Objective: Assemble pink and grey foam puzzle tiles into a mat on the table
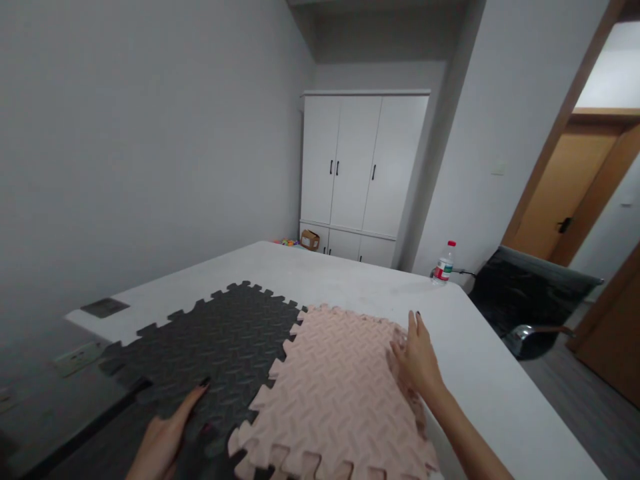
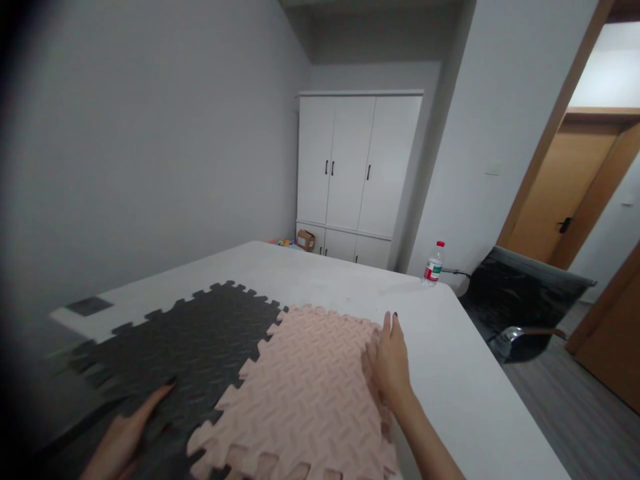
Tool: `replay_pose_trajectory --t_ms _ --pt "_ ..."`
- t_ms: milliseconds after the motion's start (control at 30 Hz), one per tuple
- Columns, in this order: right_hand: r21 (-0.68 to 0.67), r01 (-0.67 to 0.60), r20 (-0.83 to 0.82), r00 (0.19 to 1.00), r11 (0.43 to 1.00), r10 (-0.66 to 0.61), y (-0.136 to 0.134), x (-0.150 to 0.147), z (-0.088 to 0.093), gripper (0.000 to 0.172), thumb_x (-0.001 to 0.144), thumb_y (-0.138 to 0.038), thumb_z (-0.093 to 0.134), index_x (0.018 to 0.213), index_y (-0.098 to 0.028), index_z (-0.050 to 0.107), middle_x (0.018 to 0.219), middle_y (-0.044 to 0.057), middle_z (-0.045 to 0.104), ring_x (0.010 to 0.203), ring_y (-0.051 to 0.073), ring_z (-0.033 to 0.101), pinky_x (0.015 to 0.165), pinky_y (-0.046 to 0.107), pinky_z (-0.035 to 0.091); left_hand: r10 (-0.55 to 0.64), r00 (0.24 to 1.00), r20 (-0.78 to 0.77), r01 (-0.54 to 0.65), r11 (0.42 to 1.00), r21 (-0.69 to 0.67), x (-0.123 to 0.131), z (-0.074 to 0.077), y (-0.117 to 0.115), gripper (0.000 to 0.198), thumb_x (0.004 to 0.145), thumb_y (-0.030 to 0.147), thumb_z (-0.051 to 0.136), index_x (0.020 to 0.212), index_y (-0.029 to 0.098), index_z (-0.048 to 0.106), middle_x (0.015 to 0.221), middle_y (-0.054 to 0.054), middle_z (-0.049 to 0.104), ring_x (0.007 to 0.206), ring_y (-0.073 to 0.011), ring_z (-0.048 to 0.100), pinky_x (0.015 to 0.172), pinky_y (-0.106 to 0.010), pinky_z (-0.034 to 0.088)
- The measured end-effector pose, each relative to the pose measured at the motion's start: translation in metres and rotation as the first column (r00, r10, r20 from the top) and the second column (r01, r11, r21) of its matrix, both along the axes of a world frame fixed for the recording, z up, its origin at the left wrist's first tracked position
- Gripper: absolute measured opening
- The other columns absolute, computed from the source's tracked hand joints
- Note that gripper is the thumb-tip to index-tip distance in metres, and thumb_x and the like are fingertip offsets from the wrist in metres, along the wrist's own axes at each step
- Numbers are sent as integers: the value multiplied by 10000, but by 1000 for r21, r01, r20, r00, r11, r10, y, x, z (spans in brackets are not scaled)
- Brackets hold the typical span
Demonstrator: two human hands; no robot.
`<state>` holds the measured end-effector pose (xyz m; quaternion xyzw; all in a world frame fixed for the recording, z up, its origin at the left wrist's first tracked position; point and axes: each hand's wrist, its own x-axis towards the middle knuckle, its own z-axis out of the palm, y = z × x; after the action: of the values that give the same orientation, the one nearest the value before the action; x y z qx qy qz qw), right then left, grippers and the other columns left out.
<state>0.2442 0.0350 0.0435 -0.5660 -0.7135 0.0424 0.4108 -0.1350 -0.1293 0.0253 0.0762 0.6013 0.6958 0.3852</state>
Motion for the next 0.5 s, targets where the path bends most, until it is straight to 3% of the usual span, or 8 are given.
replay_pose_trajectory --t_ms 67,133,200,300,433,500 --pt "5 -112 176 978 994 109 -27 -6 6 672 826 -412 442 1414 -152 246 1491 136 187 1359 269 179 1077 479 223 -12 996 -89 13 1000 13 4 5 2 340 548 283 775 857 200 659 753 36 702 695 -187 661 569 -238 549" --pt "-163 -267 296 905 950 305 -52 -15 8 579 873 -476 356 1410 -279 265 1492 50 217 1363 256 173 1085 521 168 42 985 -167 -42 999 5 8 15 3 271 566 270 756 812 209 661 747 56 703 735 -173 659 585 -208 538" --pt "-345 -319 332 838 883 432 -70 -24 7 559 878 -553 294 1400 -354 263 1487 7 226 1366 262 157 1079 568 114 97 972 -216 -100 995 -5 9 27 3 169 593 243 730 738 206 651 693 82 690 748 -157 653 606 -196 531" --pt "-440 -284 337 827 852 450 -78 -31 4 615 864 -620 227 1414 -345 216 1494 8 178 1375 256 108 1081 574 60 44 970 -240 -46 999 0 0 42 11 146 611 217 720 730 176 645 641 95 671 725 -146 647 630 -211 528" --pt "-444 -260 334 840 858 427 -74 -33 4 639 862 -632 184 1423 -326 184 1497 10 146 1378 243 79 1087 558 59 -169 944 -282 188 981 43 -24 59 39 271 645 215 706 895 131 643 708 91 682 728 -147 641 642 -243 520" --pt "-438 -261 328 844 860 424 -74 -34 5 644 857 -638 187 1422 -328 187 1496 12 148 1377 248 82 1085 564 62 -235 922 -307 267 961 68 -35 77 51 249 683 218 677 906 116 639 696 87 675 766 -159 641 661 -246 515"
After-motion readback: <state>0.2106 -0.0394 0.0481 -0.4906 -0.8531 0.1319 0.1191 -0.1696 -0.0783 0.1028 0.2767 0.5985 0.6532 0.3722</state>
